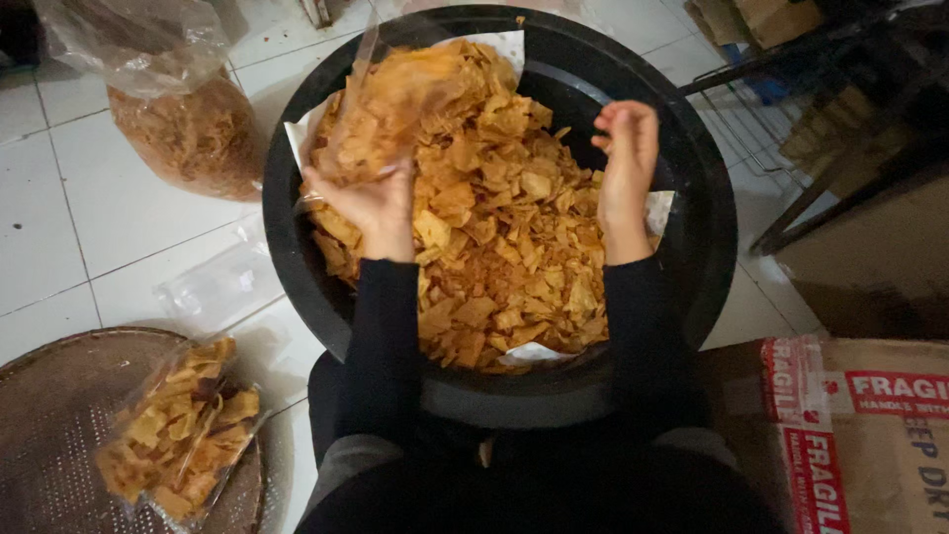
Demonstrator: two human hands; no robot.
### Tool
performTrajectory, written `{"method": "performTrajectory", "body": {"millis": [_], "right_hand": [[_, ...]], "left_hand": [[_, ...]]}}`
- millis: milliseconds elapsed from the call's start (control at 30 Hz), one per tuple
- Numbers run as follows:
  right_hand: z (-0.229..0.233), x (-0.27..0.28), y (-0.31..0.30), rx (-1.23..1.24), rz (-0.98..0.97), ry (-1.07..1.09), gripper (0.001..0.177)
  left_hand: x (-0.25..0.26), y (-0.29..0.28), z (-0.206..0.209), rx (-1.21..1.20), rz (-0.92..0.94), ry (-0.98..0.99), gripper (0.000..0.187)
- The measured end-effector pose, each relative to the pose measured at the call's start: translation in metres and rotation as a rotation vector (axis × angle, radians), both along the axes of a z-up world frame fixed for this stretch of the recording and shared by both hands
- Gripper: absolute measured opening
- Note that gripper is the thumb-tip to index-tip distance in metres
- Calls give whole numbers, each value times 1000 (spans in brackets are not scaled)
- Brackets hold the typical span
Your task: The person scoops fried snacks from a large black basin and places them into clear plastic bags. The filled bags are then set aside on a woven tray to the left.
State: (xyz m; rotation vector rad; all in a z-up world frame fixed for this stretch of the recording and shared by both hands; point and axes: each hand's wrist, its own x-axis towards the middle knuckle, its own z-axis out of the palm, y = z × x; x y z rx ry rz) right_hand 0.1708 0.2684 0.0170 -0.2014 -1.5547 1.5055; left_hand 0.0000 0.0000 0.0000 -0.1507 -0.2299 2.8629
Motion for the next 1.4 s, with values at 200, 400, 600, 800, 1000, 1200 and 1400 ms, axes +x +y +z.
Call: {"method": "performTrajectory", "body": {"millis": [200,400,600,800,1000,1200,1400], "right_hand": [[-9,-20,-58,273,137,-482,38],[-36,-59,-142,1161,162,-910,123],[-20,-137,-129,1213,283,-1320,145],[-22,-134,-155,1199,416,-1508,129],[-36,-106,-155,1171,454,-1352,107],[-46,-62,-98,781,449,-914,92],[-9,-37,-13,-153,352,-101,64]], "left_hand": [[-24,-17,-23,-50,33,-8,88],[-29,-21,-33,-41,67,-41,84],[-25,-12,-34,-42,63,151,82],[-22,-1,-33,-101,4,-132,81],[-32,9,-70,-11,-10,155,77],[-27,18,-61,-172,-9,-27,80],[-5,22,-34,-186,-67,83,81]]}}
